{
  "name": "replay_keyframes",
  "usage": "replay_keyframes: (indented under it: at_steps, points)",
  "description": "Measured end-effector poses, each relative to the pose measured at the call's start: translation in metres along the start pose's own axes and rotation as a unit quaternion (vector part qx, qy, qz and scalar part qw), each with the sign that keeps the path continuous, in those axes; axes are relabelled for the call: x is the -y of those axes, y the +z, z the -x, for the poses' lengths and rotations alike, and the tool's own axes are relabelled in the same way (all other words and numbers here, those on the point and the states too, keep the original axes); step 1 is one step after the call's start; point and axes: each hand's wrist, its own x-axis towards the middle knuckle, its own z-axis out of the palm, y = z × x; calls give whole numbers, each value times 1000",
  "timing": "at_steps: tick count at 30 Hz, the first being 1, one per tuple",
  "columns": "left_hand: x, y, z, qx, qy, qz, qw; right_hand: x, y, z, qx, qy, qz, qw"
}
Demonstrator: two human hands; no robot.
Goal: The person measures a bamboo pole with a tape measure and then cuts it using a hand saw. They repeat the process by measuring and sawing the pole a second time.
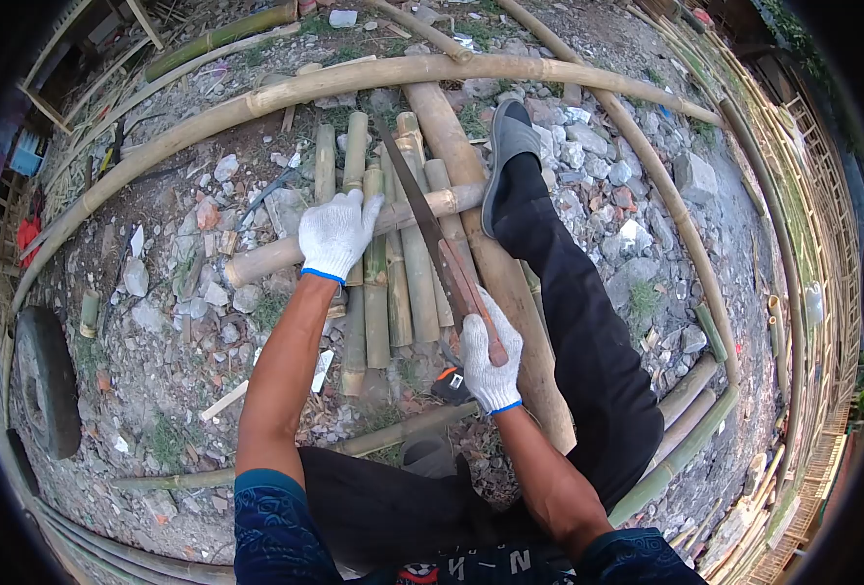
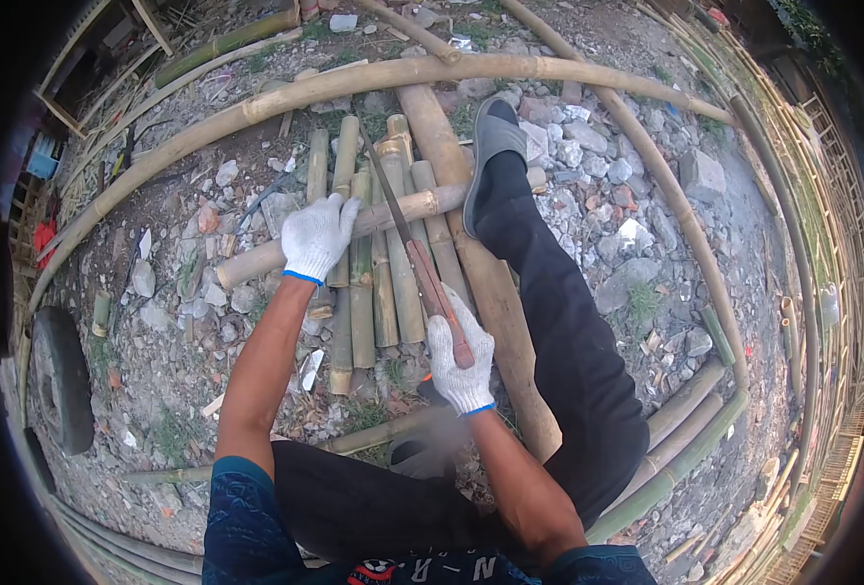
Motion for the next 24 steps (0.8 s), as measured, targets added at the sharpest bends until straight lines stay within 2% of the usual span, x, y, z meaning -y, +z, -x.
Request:
replay_keyframes:
  at_steps: [3,4,6,7,8,9,11,12,14,17,18,21,22,23,24]
  points:
    - [-8,-10,-1,27,42,1,999,4,3,-2,-28,-26,-20,999]
    - [-7,-13,1,31,89,19,995,3,1,-2,-17,-14,-13,1000]
    - [-2,-10,12,64,89,31,993,0,-3,5,6,15,1,1000]
    - [-1,-7,15,80,90,37,992,-1,-4,6,7,-18,10,1000]
    - [0,-4,18,148,56,44,986,-2,-4,9,9,-48,18,999]
    - [5,2,15,183,58,54,980,-3,-4,11,12,-80,27,996]
    - [16,19,6,251,60,79,963,-5,-3,21,22,-44,24,999]
    - [6,-7,-2,291,10,106,951,-5,-3,24,28,-28,23,999]
    - [14,6,-8,302,-5,117,946,-4,-5,23,52,14,17,998]
    - [21,13,-18,333,-22,138,932,-8,-13,30,39,-85,79,992]
    - [22,13,-20,345,-26,147,927,-5,-18,37,42,-89,97,990]
    - [22,12,-17,342,-24,153,927,17,-22,38,56,-72,94,991]
    - [24,11,-11,349,-36,154,924,20,-9,25,50,-75,71,993]
    - [23,11,-14,350,-42,157,923,28,2,11,54,-11,48,997]
    - [19,11,-15,352,-47,161,921,27,24,-18,45,-24,42,998]
